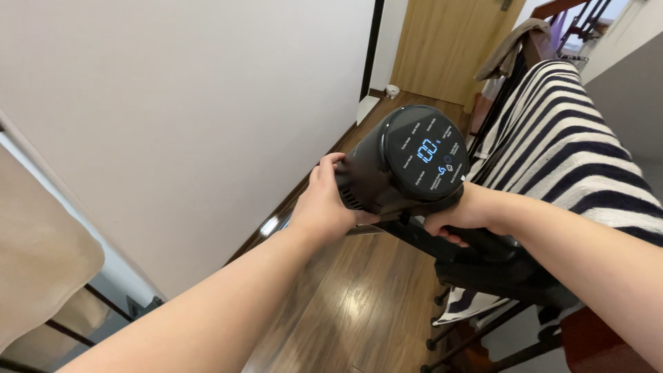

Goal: The person assembles a cordless stick vacuum by attaching the dustbin to the motor housing, inserting the battery into the base, and mounting the handle onto the wand. The person then turns the vacuum on and holds it in the hallway.

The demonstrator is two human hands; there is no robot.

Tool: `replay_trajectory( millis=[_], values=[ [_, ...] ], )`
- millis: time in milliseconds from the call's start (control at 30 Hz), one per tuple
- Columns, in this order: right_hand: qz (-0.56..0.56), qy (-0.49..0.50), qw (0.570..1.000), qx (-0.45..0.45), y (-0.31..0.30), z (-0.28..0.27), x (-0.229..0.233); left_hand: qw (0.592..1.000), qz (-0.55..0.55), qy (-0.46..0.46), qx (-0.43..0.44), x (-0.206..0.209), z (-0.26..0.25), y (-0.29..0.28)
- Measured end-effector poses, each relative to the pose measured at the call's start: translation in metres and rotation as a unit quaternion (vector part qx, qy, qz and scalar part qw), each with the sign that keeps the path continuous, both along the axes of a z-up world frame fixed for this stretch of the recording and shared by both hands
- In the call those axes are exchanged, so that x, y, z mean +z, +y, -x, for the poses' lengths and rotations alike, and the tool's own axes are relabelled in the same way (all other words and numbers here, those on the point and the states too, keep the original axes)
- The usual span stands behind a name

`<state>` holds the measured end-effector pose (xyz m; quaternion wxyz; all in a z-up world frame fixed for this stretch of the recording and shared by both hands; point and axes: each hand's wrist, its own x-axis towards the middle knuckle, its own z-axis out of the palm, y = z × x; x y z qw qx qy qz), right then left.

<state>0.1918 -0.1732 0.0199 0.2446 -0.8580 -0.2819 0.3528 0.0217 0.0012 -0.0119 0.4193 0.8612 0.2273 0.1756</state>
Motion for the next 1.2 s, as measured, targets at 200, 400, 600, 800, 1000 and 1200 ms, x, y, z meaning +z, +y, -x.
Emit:
replay_trajectory(
  millis=[200, 400, 600, 800, 1000, 1200],
  values=[
    [0.010, -0.012, 1.000, -0.005, -0.004, 0.008, 0.015, 1.000, 0.009, -0.001, 0.005, 0.008, 0.007, -0.007],
    [0.047, -0.055, 0.997, 0.021, -0.013, 0.017, 0.023, 1.000, 0.000, -0.011, -0.002, 0.007, 0.018, -0.016],
    [0.031, -0.045, 0.998, -0.008, -0.027, 0.036, 0.025, 0.999, -0.005, -0.019, -0.035, 0.006, 0.033, -0.019],
    [0.015, -0.029, 0.999, -0.037, -0.042, 0.071, 0.028, 0.997, 0.004, -0.029, -0.069, 0.006, 0.049, -0.021],
    [0.029, -0.023, 0.996, -0.085, -0.054, 0.109, 0.030, 0.994, 0.018, -0.016, -0.110, 0.011, 0.069, -0.025],
    [0.021, -0.026, 0.992, -0.123, -0.069, 0.156, 0.034, 0.988, 0.025, -0.010, -0.152, 0.013, 0.092, -0.030]
  ],
)
